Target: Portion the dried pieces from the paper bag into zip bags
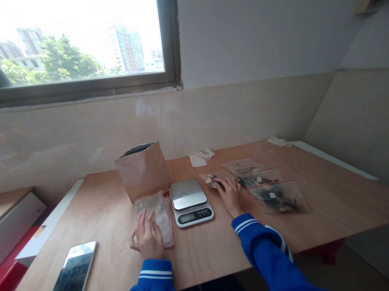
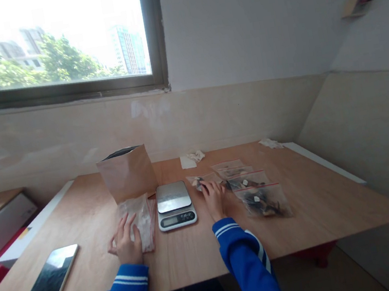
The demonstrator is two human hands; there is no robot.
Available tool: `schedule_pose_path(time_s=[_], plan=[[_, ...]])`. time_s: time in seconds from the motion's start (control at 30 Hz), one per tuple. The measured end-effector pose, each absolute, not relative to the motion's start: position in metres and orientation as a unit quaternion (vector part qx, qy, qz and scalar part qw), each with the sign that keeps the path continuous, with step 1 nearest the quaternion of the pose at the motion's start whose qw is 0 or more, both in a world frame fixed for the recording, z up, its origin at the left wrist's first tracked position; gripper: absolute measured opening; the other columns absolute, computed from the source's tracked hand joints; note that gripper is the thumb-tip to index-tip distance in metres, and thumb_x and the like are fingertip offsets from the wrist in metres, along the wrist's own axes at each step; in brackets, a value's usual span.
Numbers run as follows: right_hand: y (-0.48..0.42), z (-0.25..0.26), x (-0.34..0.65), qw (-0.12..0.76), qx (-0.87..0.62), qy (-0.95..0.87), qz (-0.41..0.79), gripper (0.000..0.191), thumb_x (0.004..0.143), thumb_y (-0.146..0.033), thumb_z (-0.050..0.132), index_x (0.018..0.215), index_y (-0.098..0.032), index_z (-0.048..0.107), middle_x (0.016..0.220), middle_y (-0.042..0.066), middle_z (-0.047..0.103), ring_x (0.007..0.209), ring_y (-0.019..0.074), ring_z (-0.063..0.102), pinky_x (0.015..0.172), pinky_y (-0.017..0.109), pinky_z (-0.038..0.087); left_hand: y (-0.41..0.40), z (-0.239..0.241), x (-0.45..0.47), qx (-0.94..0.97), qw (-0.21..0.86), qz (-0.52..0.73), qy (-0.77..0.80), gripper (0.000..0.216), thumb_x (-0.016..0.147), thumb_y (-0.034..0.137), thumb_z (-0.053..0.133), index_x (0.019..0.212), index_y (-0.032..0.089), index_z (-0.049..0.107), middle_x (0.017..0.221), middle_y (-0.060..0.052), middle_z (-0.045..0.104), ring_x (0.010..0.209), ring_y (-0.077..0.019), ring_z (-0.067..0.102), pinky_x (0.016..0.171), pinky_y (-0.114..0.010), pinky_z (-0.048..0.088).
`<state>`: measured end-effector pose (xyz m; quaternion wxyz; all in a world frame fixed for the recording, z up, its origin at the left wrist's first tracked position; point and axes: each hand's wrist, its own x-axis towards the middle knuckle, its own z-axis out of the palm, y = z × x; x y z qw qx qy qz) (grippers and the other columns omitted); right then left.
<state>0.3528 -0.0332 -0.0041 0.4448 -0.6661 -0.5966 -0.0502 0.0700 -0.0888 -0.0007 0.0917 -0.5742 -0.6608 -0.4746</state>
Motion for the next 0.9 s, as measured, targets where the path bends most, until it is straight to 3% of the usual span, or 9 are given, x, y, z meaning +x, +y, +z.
schedule_pose_path(time_s=[0.2, 0.33, 0.43, 0.57, 0.63, 0.77, 0.9], plan=[[-0.099, 0.025, 0.332, 0.682, -0.629, -0.362, -0.085, 0.039, 0.089, -0.046, 0.047, 0.101, -0.012, 0.064, 0.099, 0.016, 0.067, 0.095, 0.0253, 0.060, 0.089, 0.040, 0.042, -0.096, 0.009, 0.061, -0.565, 0.082, -0.545, -0.614, 0.031, 0.088, 0.029, 0.043, 0.109, 0.022, 0.065, 0.123, -0.011, 0.062, 0.112, -0.0247, 0.057, 0.098, -0.041, 0.036], [-0.140, 0.042, 0.314, 0.773, -0.598, -0.210, 0.037, 0.038, 0.086, -0.047, 0.049, 0.100, -0.013, 0.059, 0.097, 0.014, 0.066, 0.088, 0.0230, 0.062, 0.077, 0.033, 0.048, -0.110, 0.014, 0.065, -0.569, -0.012, -0.594, -0.569, 0.031, 0.086, 0.035, 0.048, 0.108, 0.019, 0.064, 0.115, -0.012, 0.064, 0.103, -0.0240, 0.060, 0.090, -0.040, 0.045], [-0.149, 0.051, 0.302, 0.770, -0.574, -0.220, 0.172, 0.035, 0.083, -0.046, 0.050, 0.094, -0.014, 0.061, 0.090, 0.010, 0.068, 0.083, 0.0215, 0.063, 0.073, 0.031, 0.050, -0.127, 0.022, 0.085, -0.548, -0.208, -0.592, -0.554, 0.037, 0.084, 0.041, 0.054, 0.113, 0.019, 0.061, 0.110, -0.011, 0.065, 0.084, -0.0194, 0.063, 0.073, -0.034, 0.052], [-0.146, 0.050, 0.288, 0.737, -0.525, -0.256, 0.339, 0.037, 0.080, -0.047, 0.053, 0.093, -0.014, 0.063, 0.089, 0.008, 0.070, 0.083, 0.0220, 0.066, 0.071, 0.031, 0.051, -0.145, 0.034, 0.114, -0.558, -0.404, -0.544, -0.479, 0.043, 0.083, 0.044, 0.056, 0.118, 0.020, 0.059, 0.108, -0.010, 0.066, 0.097, -0.0203, 0.063, 0.078, -0.031, 0.051], [-0.145, 0.045, 0.282, 0.722, -0.512, -0.270, 0.380, 0.038, 0.081, -0.048, 0.051, 0.095, -0.014, 0.063, 0.097, 0.009, 0.070, 0.089, 0.0231, 0.066, 0.073, 0.032, 0.052, -0.149, 0.041, 0.120, -0.579, -0.462, -0.504, -0.444, 0.038, 0.080, 0.044, 0.061, 0.108, 0.018, 0.064, 0.092, -0.007, 0.068, 0.081, -0.0174, 0.064, 0.069, -0.027, 0.051], [-0.146, 0.040, 0.273, 0.684, -0.565, -0.317, 0.335, 0.037, 0.082, -0.049, 0.049, 0.101, -0.017, 0.055, 0.099, 0.011, 0.067, 0.089, 0.0228, 0.065, 0.075, 0.033, 0.051, -0.152, 0.052, 0.118, -0.543, -0.526, -0.494, -0.430, 0.037, 0.076, 0.047, 0.065, 0.095, 0.015, 0.064, 0.063, 0.002, 0.055, 0.046, -0.0078, 0.048, 0.043, -0.021, 0.038], [-0.154, 0.050, 0.261, 0.658, -0.622, -0.376, 0.200, 0.034, 0.086, -0.050, 0.046, 0.100, -0.019, 0.046, 0.090, 0.010, 0.062, 0.082, 0.0212, 0.060, 0.075, 0.033, 0.047, -0.153, 0.064, 0.119, -0.514, -0.536, -0.523, -0.418, 0.038, 0.074, 0.048, 0.066, 0.093, 0.016, 0.059, 0.064, 0.003, 0.054, 0.045, -0.0077, 0.048, 0.042, -0.021, 0.038]])
